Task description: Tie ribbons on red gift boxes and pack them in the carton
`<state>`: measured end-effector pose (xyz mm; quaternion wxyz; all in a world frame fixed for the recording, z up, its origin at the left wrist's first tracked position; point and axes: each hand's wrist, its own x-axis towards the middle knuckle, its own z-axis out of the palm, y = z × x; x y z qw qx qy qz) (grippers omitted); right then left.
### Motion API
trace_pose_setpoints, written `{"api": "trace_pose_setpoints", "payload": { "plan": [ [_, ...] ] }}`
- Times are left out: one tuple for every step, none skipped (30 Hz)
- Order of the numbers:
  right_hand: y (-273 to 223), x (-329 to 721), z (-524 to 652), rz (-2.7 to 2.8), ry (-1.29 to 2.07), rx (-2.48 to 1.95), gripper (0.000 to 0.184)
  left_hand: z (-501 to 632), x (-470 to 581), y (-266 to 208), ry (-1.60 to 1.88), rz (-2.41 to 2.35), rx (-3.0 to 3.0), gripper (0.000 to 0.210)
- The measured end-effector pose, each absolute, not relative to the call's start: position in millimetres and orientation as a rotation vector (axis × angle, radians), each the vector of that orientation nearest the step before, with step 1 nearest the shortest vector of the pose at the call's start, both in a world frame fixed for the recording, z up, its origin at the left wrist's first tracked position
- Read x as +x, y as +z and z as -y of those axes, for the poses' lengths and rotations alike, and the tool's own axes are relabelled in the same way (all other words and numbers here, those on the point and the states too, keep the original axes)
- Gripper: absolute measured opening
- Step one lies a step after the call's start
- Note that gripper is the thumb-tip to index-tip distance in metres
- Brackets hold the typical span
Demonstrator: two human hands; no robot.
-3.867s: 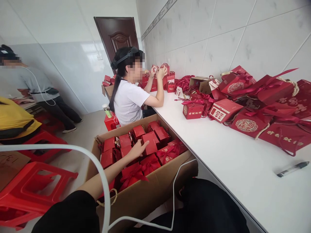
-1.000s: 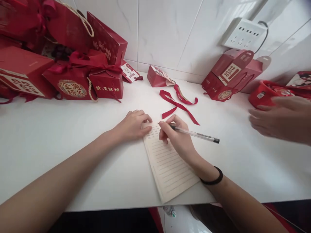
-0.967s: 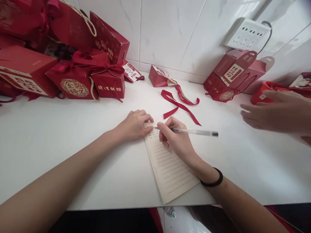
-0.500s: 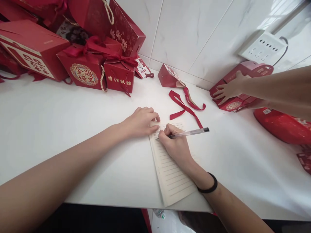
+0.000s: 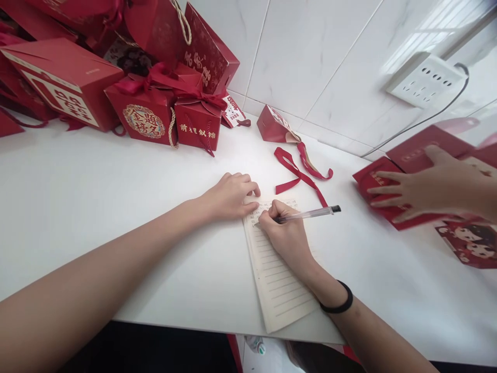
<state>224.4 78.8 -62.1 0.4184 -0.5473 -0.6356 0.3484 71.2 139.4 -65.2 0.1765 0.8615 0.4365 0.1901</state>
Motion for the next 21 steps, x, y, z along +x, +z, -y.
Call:
{"api": "trace_pose_setpoints", "payload": {
  "plan": [
    [-62.6,224.5,-78.5,1.602,0.871,-1.377,0.028,-139.4,71.4,-64.9,0.533,-1.235,2.437,0.019],
    [-63.0,224.6,-78.3,1.610,0.868,-1.381,0.028,-139.4,71.6,-64.7,0.528,-1.236,2.436,0.019],
    [-63.3,224.8,-78.2,1.617,0.866,-1.384,0.028,-139.3,71.8,-64.5,0.523,-1.238,2.435,0.019],
    [-63.4,224.9,-78.2,1.622,0.867,-1.387,0.027,-139.2,72.0,-64.2,0.519,-1.240,2.434,0.019],
    [-63.4,225.0,-78.3,1.624,0.870,-1.391,0.027,-139.2,72.1,-63.8,0.517,-1.242,2.432,0.019],
    [-63.3,225.1,-78.4,1.622,0.872,-1.397,0.027,-139.0,72.2,-63.5,0.516,-1.246,2.429,0.019],
    [-63.0,225.1,-78.5,1.614,0.875,-1.403,0.027,-138.9,72.2,-63.1,0.515,-1.248,2.426,0.020],
    [-62.7,225.0,-78.7,1.601,0.875,-1.407,0.027,-138.8,72.3,-62.8,0.514,-1.252,2.423,0.020],
    [-62.5,224.9,-78.9,1.588,0.873,-1.409,0.027,-138.7,72.3,-62.6,0.513,-1.254,2.422,0.020],
    [-62.3,224.7,-79.1,1.581,0.867,-1.409,0.027,-138.6,72.4,-62.5,0.511,-1.255,2.422,0.020],
    [-62.2,224.6,-79.2,1.581,0.859,-1.406,0.027,-138.6,72.5,-62.4,0.510,-1.255,2.423,0.021],
    [-62.3,224.4,-79.2,1.589,0.854,-1.402,0.027,-138.7,72.6,-62.5,0.508,-1.255,2.423,0.021],
    [-62.3,224.2,-79.2,1.602,0.851,-1.397,0.027,-138.8,72.7,-62.7,0.508,-1.255,2.421,0.021],
    [-62.4,224.0,-79.0,1.616,0.850,-1.389,0.027,-139.0,72.9,-63.0,0.509,-1.257,2.416,0.021],
    [-62.5,223.9,-78.8,1.626,0.852,-1.384,0.026,-139.2,72.9,-63.3,0.511,-1.259,2.410,0.021],
    [-62.5,223.9,-78.6,1.629,0.856,-1.379,0.026,-139.3,72.8,-63.6,0.514,-1.261,2.406,0.021],
    [-62.4,224.2,-78.4,1.622,0.864,-1.376,0.026,-139.2,72.5,-63.7,0.513,-1.260,2.404,0.020],
    [-62.2,224.8,-78.4,1.597,0.880,-1.374,0.026,-138.9,72.1,-63.6,0.510,-1.257,2.406,0.020],
    [-61.9,225.9,-78.6,1.548,0.915,-1.373,0.027,-138.3,71.6,-63.2,0.513,-1.249,2.409,0.020],
    [-61.7,227.7,-79.2,1.475,0.967,-1.371,0.028,-137.2,70.9,-62.3,0.521,-1.240,2.414,0.019],
    [-61.5,230.1,-80.3,1.390,1.024,-1.364,0.030,-135.7,70.3,-61.2,0.534,-1.234,2.421,0.019]
  ]
}}
